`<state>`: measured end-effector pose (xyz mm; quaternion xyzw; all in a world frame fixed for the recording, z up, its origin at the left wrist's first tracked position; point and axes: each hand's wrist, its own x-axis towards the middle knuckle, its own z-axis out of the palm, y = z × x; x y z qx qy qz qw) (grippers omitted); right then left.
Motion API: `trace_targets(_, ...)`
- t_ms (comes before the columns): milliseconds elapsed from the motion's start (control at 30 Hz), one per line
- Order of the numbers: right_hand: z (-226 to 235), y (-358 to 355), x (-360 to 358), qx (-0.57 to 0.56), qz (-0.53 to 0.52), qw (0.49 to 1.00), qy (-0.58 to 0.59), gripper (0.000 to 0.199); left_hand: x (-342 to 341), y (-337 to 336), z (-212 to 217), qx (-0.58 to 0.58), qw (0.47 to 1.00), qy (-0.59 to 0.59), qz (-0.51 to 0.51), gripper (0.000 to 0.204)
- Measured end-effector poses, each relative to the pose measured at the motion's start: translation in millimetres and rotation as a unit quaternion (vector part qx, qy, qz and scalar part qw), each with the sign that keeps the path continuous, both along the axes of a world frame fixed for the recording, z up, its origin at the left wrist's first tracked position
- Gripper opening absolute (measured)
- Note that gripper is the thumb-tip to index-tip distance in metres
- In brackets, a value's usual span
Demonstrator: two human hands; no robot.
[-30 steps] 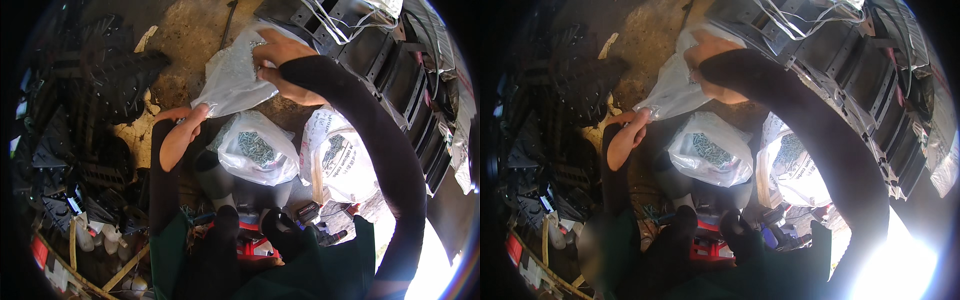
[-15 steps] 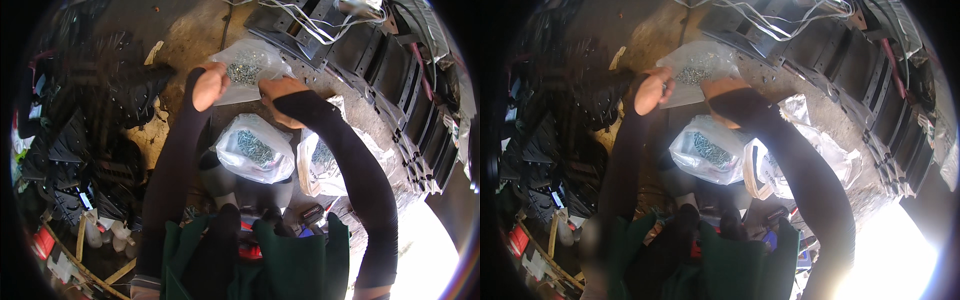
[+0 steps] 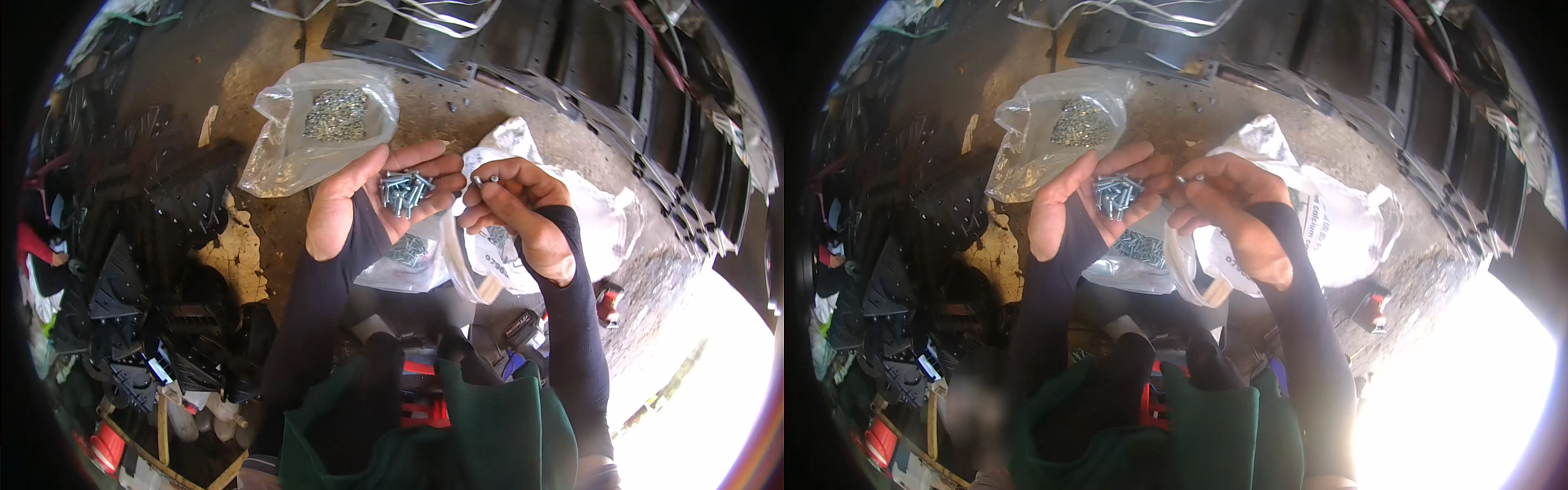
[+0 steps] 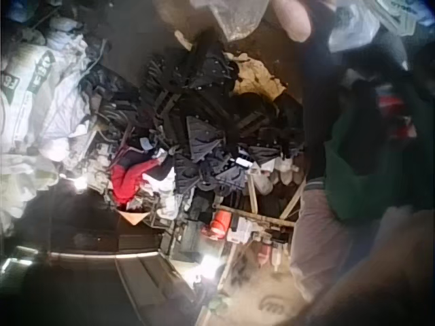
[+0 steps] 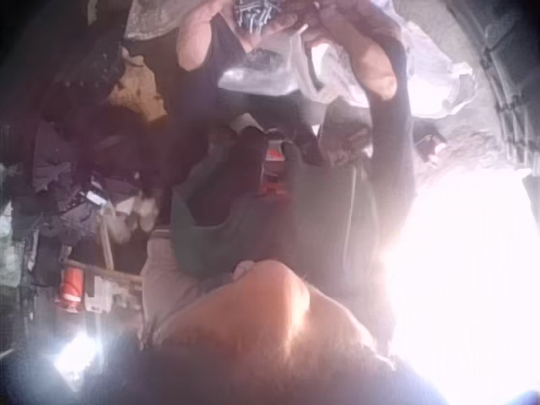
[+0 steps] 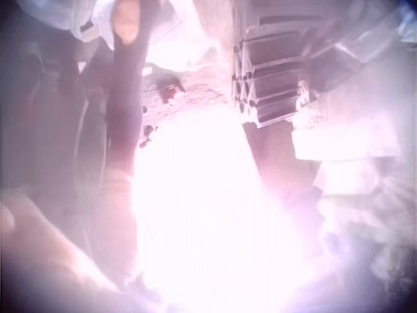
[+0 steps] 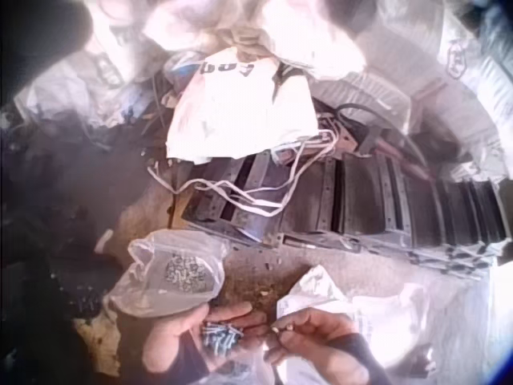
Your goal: The person sits on a low stool and repeatedly scoops small metal fasteners from a large white sack into a smaller clear plastic bag. The person handles the fasteners by hand, transferring them in batches between the two bags.
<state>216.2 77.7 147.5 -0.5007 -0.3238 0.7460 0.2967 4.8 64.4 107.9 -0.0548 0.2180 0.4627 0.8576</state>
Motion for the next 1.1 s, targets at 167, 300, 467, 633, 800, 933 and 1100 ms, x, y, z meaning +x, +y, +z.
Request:
trace_targets(167,13,-48,27,0.019,-0.134,0.991,0.010,0.024,28,-27,40,-0.021,1.000,0.005,-0.011,0.057)
trace_targets(300,33,-83,31,-0.042,-0.217,0.964,0.150,0.020,45,-47,94,0.029,0.996,0.041,-0.076,0.060)
trace_targets(467,63,-95,34,-0.058,-0.220,0.935,0.271,0.033,55,-46,153,0.075,0.978,0.100,-0.168,0.064)
trace_targets(633,76,-108,55,-0.076,-0.240,0.913,0.321,0.041,74,-44,173,0.096,0.944,0.159,-0.271,0.069)
trace_targets(800,51,-117,68,-0.065,-0.274,0.900,0.334,0.043,100,-38,154,0.097,0.931,0.198,-0.291,0.076)
trace_targets(933,20,-113,85,0.133,-0.206,0.960,0.136,0.046,128,-31,118,0.068,0.928,0.204,-0.303,0.081)
trace_targets(1100,1,-111,114,-0.091,-0.319,0.891,0.309,0.060,147,-24,76,0.066,0.928,0.215,-0.298,0.090)
